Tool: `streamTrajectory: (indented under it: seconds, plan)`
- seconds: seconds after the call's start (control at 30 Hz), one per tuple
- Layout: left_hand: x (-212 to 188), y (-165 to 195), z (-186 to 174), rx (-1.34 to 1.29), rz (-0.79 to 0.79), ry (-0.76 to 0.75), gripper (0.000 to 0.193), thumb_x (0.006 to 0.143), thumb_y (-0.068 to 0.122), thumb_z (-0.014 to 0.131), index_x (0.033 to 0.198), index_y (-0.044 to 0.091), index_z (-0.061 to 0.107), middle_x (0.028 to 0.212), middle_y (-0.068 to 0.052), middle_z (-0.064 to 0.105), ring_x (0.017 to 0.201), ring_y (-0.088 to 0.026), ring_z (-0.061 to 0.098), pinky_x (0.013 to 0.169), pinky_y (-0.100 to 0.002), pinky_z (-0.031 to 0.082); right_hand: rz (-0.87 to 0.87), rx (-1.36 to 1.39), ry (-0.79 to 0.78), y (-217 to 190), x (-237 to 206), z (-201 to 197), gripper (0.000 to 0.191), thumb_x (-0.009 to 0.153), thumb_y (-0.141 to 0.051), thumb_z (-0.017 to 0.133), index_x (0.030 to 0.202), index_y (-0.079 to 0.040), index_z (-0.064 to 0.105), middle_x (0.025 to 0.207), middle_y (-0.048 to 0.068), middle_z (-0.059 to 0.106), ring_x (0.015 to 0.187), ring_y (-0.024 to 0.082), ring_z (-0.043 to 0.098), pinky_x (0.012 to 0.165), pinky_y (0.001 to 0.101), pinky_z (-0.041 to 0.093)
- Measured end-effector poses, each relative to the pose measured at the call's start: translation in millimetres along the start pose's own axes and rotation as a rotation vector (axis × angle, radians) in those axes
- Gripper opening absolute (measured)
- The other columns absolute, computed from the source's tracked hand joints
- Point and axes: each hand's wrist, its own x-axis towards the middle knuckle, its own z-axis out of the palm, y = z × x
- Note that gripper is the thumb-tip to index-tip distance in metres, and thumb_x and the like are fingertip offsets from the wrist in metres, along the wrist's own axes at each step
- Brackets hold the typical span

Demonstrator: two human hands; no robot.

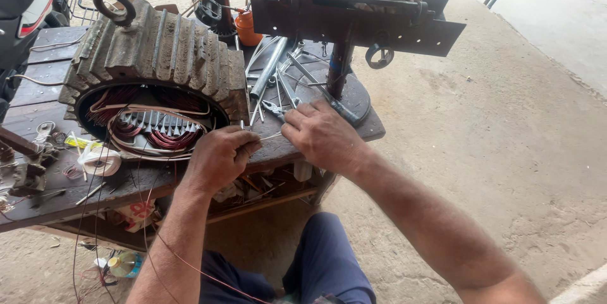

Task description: The person sits on the ground in front of a bench holding a motor stator and threads insulated wire through the stator slots by hand. They use a flat white plastic strip to guide and push the wire through the slots, pulling the wire through and repeating the threading around the stator.

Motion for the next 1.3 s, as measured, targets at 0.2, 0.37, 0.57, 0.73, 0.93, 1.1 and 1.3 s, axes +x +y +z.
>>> streamTrajectory:
  seconds: [0.2, 0.37, 0.57, 0.73, 0.93, 1.1, 1.3]
  plan:
    - [1, 3, -4, -0.064, -0.069, -0.063, 0.019, 0.087, 0.028, 0.078, 0.098, 0.012, 0.081, 0.091, -0.005, 0.078, 0.078, -0.022, 0.075, 0.068, -0.037, 0.06, 0.169, 0.156, -0.357, -6, -1, -8, 0.021, 0.107, -0.008, 0.049, 0.114, -0.007, 0.069, 0.099, 0.01, 0.073, 0.095, 0.023, 0.069, 0.099, 0.0402, 0.052]
    - [-5, 6, -13, -0.078, -0.141, -0.149, 0.018, 0.088, 0.027, 0.076, 0.099, 0.014, 0.082, 0.093, -0.002, 0.078, 0.081, -0.02, 0.075, 0.07, -0.036, 0.061, 0.162, 0.182, -0.264, -14, 16, -37, 0.02, 0.1, -0.011, 0.048, 0.111, -0.009, 0.065, 0.099, 0.008, 0.073, 0.094, 0.021, 0.072, 0.093, 0.0386, 0.056]
    - [-5, 10, -18, -0.1, -0.19, -0.232, 0.018, 0.088, 0.027, 0.076, 0.1, 0.015, 0.082, 0.098, -0.002, 0.077, 0.084, -0.019, 0.075, 0.074, -0.036, 0.062, 0.352, 0.389, -0.841, -17, 23, -51, 0.034, 0.091, -0.018, 0.07, 0.124, -0.014, 0.061, 0.106, 0.003, 0.069, 0.098, 0.017, 0.067, 0.091, 0.0355, 0.057]
    - [-6, 9, -23, -0.125, -0.12, -0.254, 0.019, 0.086, 0.024, 0.077, 0.102, 0.014, 0.081, 0.101, -0.003, 0.077, 0.088, -0.019, 0.074, 0.077, -0.035, 0.061, -0.055, 0.061, -0.364, 6, 17, -28, 0.023, 0.083, -0.028, 0.075, 0.104, -0.021, 0.072, 0.092, -0.001, 0.072, 0.092, 0.016, 0.069, 0.1, 0.0456, 0.05]
    - [-9, -3, -31, -0.208, -0.107, -0.28, 0.017, 0.085, 0.02, 0.078, 0.101, 0.013, 0.081, 0.101, -0.002, 0.076, 0.091, -0.018, 0.074, 0.08, -0.032, 0.061, -0.367, 0.042, -0.022, 4, -8, -14, 0.027, 0.093, -0.024, 0.073, 0.118, -0.016, 0.077, 0.091, 0.004, 0.072, 0.079, 0.012, 0.064, 0.068, 0.0285, 0.052]
    - [-14, -7, -22, -0.157, -0.138, -0.305, 0.016, 0.085, 0.021, 0.078, 0.099, 0.015, 0.082, 0.101, 0.0, 0.076, 0.091, -0.017, 0.073, 0.08, -0.032, 0.061, -0.11, 0.43, -0.086, -8, -31, -7, 0.018, 0.095, -0.029, 0.072, 0.088, -0.013, 0.078, 0.072, 0.001, 0.07, 0.058, 0.01, 0.058, 0.048, 0.0293, 0.045]
    - [-22, -7, -6, -0.097, -0.045, -0.135, 0.016, 0.088, 0.024, 0.075, 0.098, 0.014, 0.081, 0.1, -0.001, 0.077, 0.085, -0.017, 0.074, 0.074, -0.031, 0.063, 1.046, 1.501, -0.43, -8, -44, 21, 0.049, 0.103, -0.042, 0.058, 0.072, -0.007, 0.071, 0.059, 0.003, 0.066, 0.043, 0.01, 0.051, 0.041, 0.0234, 0.04]
